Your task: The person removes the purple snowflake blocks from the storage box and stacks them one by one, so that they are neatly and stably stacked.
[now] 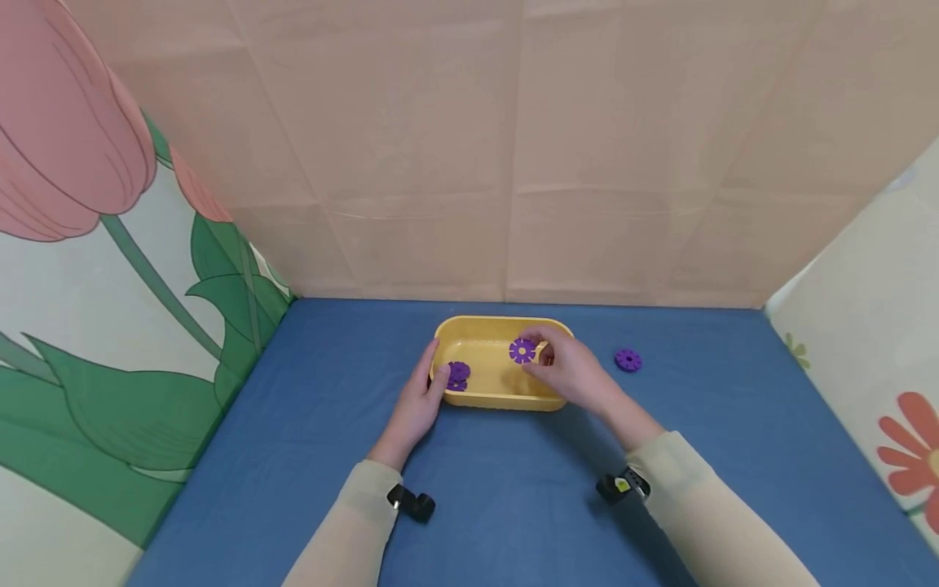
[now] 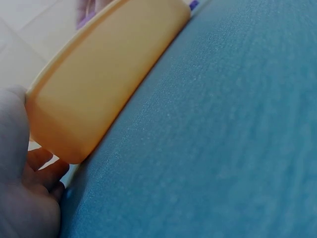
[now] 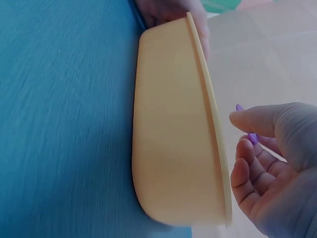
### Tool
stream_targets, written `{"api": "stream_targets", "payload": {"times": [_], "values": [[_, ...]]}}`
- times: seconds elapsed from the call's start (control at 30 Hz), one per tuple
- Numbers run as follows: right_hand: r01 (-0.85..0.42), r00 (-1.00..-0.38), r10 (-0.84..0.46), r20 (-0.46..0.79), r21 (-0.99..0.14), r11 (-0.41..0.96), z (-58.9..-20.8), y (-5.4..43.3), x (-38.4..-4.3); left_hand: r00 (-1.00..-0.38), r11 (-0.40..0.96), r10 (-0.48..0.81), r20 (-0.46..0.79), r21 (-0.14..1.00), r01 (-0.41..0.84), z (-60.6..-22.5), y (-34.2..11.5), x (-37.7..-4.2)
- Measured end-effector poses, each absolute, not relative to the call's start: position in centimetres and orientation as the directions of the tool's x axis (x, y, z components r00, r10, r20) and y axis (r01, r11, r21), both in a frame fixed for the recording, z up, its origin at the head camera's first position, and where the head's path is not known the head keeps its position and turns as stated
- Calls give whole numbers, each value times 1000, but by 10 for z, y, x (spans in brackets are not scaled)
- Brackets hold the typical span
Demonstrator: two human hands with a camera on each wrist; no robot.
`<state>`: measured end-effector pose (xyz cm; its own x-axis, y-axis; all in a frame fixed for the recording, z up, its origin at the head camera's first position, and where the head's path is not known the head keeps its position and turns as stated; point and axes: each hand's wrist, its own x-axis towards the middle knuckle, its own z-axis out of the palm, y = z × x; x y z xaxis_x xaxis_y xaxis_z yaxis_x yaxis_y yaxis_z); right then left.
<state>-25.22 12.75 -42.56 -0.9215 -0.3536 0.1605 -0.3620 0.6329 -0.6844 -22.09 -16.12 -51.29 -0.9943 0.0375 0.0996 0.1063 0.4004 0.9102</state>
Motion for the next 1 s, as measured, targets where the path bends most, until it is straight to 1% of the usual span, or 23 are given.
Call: {"api": "stream_targets", "payload": {"times": [0.2,0.53,0.83,1.0], "values": [[-373,-921,-341,190,-686,624,-425,144,-249,-995,410,33,93,907,99,-514,-161,-220],[-350,-934,-297,197,-666,659,-424,169,-247,-995,403,38,96,909,103,-515,-162,-219],[-311,-950,-242,197,-658,686,-431,196,-253,-994,391,42,103,914,111,-514,-162,-220],[-263,-964,-208,164,-676,688,-435,205,-256,-994,395,44,104,912,113,-514,-163,-221]]}}
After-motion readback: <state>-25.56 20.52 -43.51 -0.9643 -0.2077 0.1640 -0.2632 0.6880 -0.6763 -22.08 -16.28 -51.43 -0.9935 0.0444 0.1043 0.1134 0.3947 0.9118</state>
